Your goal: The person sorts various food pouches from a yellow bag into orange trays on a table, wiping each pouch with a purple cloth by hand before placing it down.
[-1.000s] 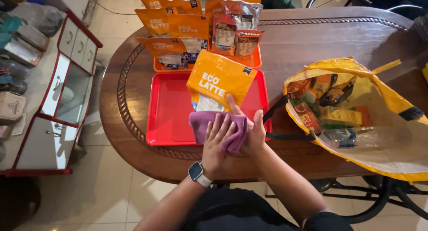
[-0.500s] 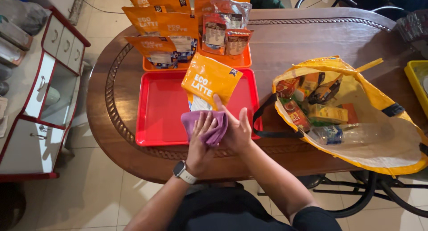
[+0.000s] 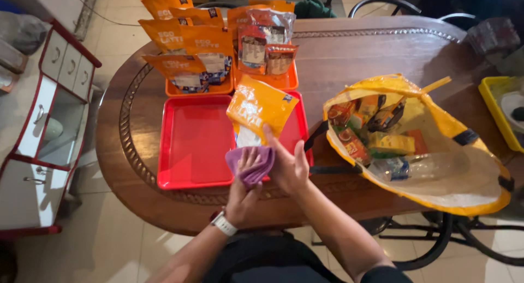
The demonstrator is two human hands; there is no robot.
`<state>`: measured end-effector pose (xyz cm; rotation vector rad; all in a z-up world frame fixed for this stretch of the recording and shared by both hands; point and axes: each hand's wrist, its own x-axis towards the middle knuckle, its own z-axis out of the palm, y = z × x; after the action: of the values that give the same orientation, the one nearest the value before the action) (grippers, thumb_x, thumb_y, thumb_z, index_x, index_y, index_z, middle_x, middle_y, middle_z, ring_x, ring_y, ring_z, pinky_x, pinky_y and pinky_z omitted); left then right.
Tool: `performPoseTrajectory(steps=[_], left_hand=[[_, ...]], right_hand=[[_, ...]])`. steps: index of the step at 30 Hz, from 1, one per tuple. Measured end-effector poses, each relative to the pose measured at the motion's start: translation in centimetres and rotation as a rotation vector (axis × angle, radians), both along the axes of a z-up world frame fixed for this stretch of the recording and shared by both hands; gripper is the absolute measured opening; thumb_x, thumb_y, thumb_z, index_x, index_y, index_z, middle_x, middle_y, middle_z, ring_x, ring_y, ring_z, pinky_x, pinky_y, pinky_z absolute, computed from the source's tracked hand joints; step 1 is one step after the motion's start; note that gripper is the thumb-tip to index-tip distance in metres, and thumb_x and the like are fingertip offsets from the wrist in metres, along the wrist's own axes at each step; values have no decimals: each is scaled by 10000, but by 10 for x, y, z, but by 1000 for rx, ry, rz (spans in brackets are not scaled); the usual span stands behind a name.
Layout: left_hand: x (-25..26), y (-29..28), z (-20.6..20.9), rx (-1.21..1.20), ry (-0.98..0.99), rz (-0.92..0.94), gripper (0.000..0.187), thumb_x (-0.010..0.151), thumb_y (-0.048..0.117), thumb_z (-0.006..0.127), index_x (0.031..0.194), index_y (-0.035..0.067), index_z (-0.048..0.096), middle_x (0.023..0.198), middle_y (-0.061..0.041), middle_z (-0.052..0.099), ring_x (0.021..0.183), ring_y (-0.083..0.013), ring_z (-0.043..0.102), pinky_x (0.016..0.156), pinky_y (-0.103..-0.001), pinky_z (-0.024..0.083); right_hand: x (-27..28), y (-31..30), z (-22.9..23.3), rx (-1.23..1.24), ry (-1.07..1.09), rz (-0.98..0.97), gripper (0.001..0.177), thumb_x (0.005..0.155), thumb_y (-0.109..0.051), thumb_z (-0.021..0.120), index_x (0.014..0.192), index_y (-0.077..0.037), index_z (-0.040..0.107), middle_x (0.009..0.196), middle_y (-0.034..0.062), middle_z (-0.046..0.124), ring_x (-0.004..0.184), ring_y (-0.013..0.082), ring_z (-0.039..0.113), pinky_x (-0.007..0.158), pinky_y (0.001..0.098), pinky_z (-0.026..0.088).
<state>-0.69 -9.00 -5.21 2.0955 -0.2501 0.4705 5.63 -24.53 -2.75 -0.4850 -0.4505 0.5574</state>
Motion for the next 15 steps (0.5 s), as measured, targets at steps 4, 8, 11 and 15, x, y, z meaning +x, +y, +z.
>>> performPoseTrajectory(steps=[4, 8, 11, 15], left_hand=[[25, 26, -20, -875, 648, -71, 436, 1057, 108, 447, 1457, -56, 499, 1288, -271, 583, 1020, -299, 601, 850, -494, 523], [19, 10, -10, -709, 123, -96, 476, 994, 34, 483, 1464, 0, 413, 1486, -154, 507, 1388, -230, 487, 1185, -386, 358], [5, -6, 5, -550, -1, -358, 653, 935, -57, 514, 1515, -36, 214, 1512, -190, 419, 1465, -245, 354, 1205, -381, 237], [26, 0, 3, -250, 0, -156, 415, 985, 30, 561, 1397, -16, 563, 1436, -247, 573, 1396, -347, 452, 1162, -480, 292]], right_hand=[[-19, 2, 6, -48, 12, 80, 1053, 919, -813, 362, 1679, -123, 124, 1729, 85, 237, 1571, 303, 261, 1297, 508, 168], [-16, 5, 1, -31, 36, 74, 1065, 910, -828, 350, 1684, -132, 123, 1716, 94, 251, 1563, 297, 268, 1293, 522, 173], [0, -5, -5, 19, 42, 42, 1049, 958, -836, 341, 1716, -147, 112, 1689, 188, 282, 1524, 355, 293, 1280, 520, 171], [-1, -6, -1, -45, 91, -37, 1064, 925, -824, 346, 1689, -133, 83, 1670, 168, 261, 1537, 333, 279, 1283, 506, 178]])
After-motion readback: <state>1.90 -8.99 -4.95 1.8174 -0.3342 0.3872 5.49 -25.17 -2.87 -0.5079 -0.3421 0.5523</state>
